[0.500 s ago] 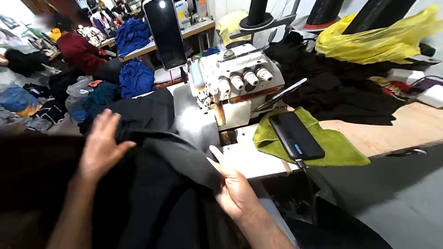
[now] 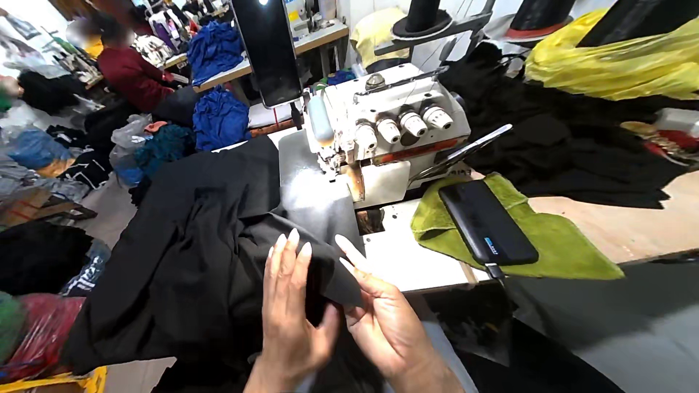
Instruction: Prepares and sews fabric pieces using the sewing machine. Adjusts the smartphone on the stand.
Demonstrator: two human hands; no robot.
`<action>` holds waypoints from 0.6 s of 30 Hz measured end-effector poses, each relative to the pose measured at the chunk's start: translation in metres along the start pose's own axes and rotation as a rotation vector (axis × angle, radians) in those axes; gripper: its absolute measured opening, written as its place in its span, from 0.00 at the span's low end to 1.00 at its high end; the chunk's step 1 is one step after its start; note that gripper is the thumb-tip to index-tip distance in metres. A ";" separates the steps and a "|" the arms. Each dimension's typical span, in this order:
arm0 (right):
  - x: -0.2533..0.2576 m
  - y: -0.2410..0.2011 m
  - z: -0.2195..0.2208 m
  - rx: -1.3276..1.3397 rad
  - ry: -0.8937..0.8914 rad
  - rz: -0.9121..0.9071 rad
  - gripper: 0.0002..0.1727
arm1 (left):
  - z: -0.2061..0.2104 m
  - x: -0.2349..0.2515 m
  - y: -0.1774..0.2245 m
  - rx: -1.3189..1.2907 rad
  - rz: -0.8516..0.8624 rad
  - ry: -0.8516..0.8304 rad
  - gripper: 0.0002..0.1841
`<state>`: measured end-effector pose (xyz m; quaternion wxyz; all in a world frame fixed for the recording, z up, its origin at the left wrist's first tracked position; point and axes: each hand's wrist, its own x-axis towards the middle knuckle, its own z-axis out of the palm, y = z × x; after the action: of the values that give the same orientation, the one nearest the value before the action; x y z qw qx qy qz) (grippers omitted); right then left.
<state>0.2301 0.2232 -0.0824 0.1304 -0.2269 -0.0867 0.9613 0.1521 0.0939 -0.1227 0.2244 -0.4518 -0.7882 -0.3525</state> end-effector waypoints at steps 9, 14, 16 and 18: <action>-0.001 -0.007 -0.012 -0.051 -0.061 -0.049 0.21 | -0.007 0.005 -0.013 0.000 -0.169 0.206 0.14; -0.002 -0.001 -0.020 0.023 -0.145 0.015 0.19 | -0.033 0.014 -0.017 -0.231 -0.155 0.126 0.10; 0.000 -0.003 -0.019 0.043 -0.081 0.003 0.17 | -0.036 0.014 -0.009 -0.211 -0.102 0.076 0.11; 0.003 -0.005 -0.015 0.072 0.000 -0.033 0.17 | -0.028 0.007 0.007 -0.147 -0.094 0.036 0.19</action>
<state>0.2356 0.2306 -0.0959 0.1543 -0.2204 -0.0557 0.9615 0.1555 0.0788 -0.0969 0.1881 -0.4232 -0.7763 -0.4278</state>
